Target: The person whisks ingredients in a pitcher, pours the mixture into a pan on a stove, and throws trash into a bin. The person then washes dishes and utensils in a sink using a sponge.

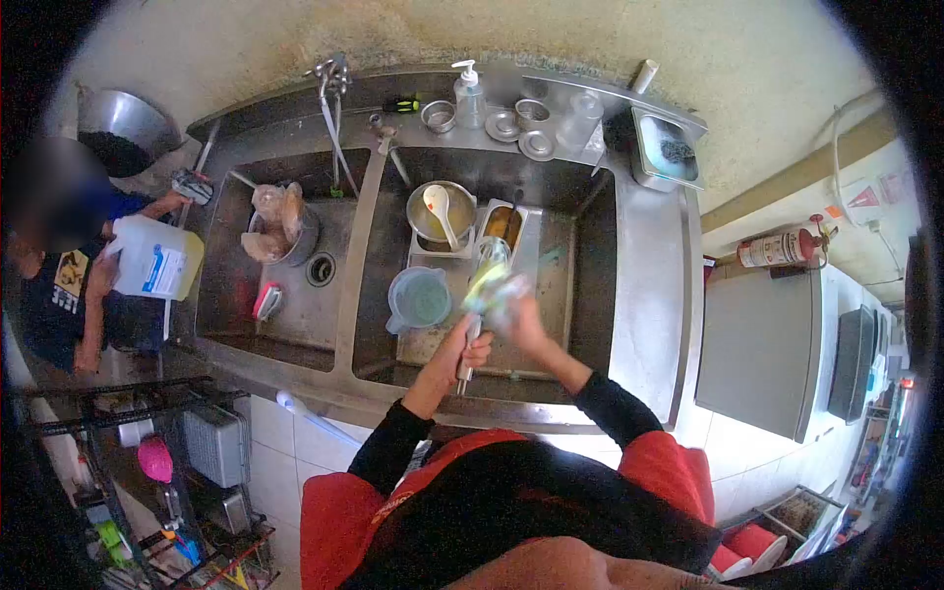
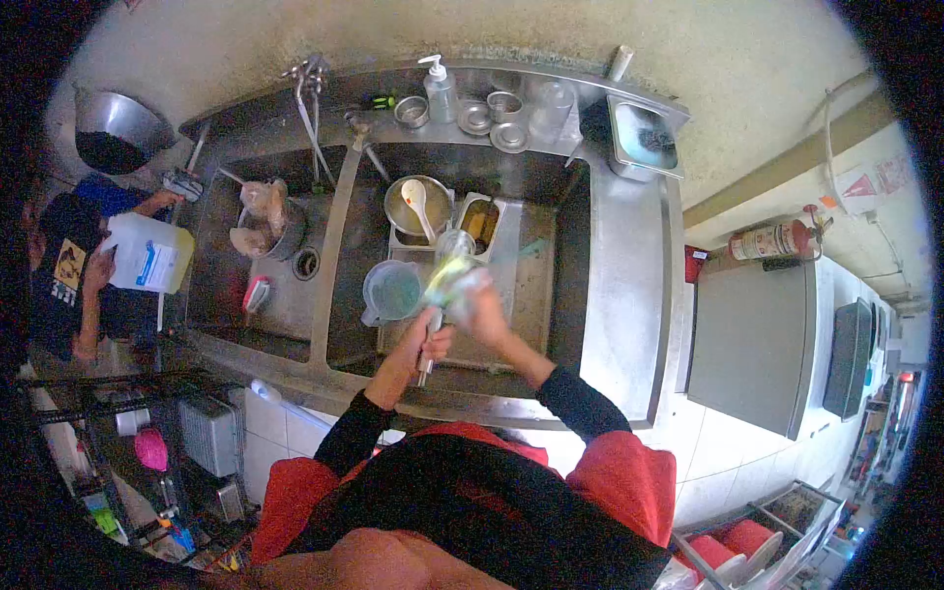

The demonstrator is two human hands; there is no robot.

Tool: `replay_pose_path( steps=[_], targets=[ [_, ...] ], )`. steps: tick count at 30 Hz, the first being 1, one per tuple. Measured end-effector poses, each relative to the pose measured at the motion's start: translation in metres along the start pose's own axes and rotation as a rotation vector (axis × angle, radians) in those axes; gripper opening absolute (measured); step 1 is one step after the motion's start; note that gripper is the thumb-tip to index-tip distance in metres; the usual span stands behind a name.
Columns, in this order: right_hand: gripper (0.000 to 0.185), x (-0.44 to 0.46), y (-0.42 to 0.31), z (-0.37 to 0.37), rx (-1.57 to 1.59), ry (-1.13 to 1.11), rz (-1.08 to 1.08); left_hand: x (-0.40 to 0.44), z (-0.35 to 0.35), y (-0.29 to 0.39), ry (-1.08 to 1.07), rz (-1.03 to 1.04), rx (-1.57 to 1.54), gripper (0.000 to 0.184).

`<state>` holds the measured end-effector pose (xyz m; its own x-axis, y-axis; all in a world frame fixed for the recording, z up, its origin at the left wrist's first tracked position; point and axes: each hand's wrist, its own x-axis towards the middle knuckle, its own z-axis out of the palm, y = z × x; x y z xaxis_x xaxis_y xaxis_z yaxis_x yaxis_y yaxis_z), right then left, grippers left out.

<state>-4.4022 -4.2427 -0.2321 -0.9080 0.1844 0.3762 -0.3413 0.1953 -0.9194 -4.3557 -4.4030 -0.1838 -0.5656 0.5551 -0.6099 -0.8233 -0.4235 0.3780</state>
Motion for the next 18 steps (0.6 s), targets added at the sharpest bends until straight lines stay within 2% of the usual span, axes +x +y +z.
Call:
replay_pose_path(
  steps=[2, 3, 5, 6, 7, 9, 10, 12, 13, 14, 15, 16, 17, 18],
  targets=[
    [0.019, -0.003, -0.018, 0.0, -0.348, -0.386, -0.304, -0.002, -0.012, 0.002, -0.128, -0.133, -0.245, 0.031],
    [0.019, 0.014, -0.019, -0.003, -0.349, -0.384, -0.302, -0.001, -0.016, 0.001, -0.128, -0.136, -0.244, 0.031],
    [0.017, 0.053, -0.022, -0.01, -0.336, -0.199, 0.02, -0.009, -0.015, -0.003, -0.291, -0.3, -0.247, 0.035],
    [0.015, 0.047, -0.036, -0.006, -0.407, -0.162, -0.161, -0.013, -0.014, 0.001, -0.289, -0.3, -0.238, 0.035],
    [0.015, 0.039, -0.042, -0.002, -0.404, -0.155, -0.167, -0.017, -0.012, 0.006, -0.23, -0.285, -0.331, 0.037],
    [0.02, 0.02, -0.05, 0.003, -0.356, -0.578, -0.556, -0.021, -0.018, 0.008, -0.174, -0.265, -0.422, 0.039],
    [0.02, 0.027, -0.048, 0.004, -0.355, -0.577, -0.56, -0.019, -0.024, 0.01, -0.184, -0.274, -0.274, 0.041],
    [0.022, 0.059, -0.04, 0.003, -0.276, -0.319, -0.232, -0.025, -0.014, 0.017, -0.201, -0.231, 0.008, 0.046],
    [0.023, 0.068, -0.036, 0.001, -0.234, -0.188, -0.062, -0.027, -0.013, 0.015, -0.2, -0.234, 0.004, 0.046],
    [0.02, 0.074, -0.033, -0.004, 0.018, -0.321, 0.252, -0.028, -0.012, 0.014, -0.081, -0.209, 0.232, 0.047],
    [0.02, 0.07, -0.031, -0.004, 0.018, -0.322, 0.241, -0.027, -0.013, 0.011, -0.021, -0.187, 0.346, 0.048],
    [0.022, 0.065, -0.026, -0.003, 0.555, -0.327, 0.574, -0.026, -0.014, 0.007, 0.041, -0.172, 0.46, 0.049],
    [0.024, 0.059, -0.015, -0.002, 1.098, -0.309, 0.899, -0.022, -0.016, -0.002, 0.124, 0.393, 0.899, 0.039],
    [0.027, 0.054, 0.003, 0.002, 1.11, -0.252, 0.991, -0.014, -0.017, -0.006, 0.129, 0.686, 1.102, 0.036]
  ],
)
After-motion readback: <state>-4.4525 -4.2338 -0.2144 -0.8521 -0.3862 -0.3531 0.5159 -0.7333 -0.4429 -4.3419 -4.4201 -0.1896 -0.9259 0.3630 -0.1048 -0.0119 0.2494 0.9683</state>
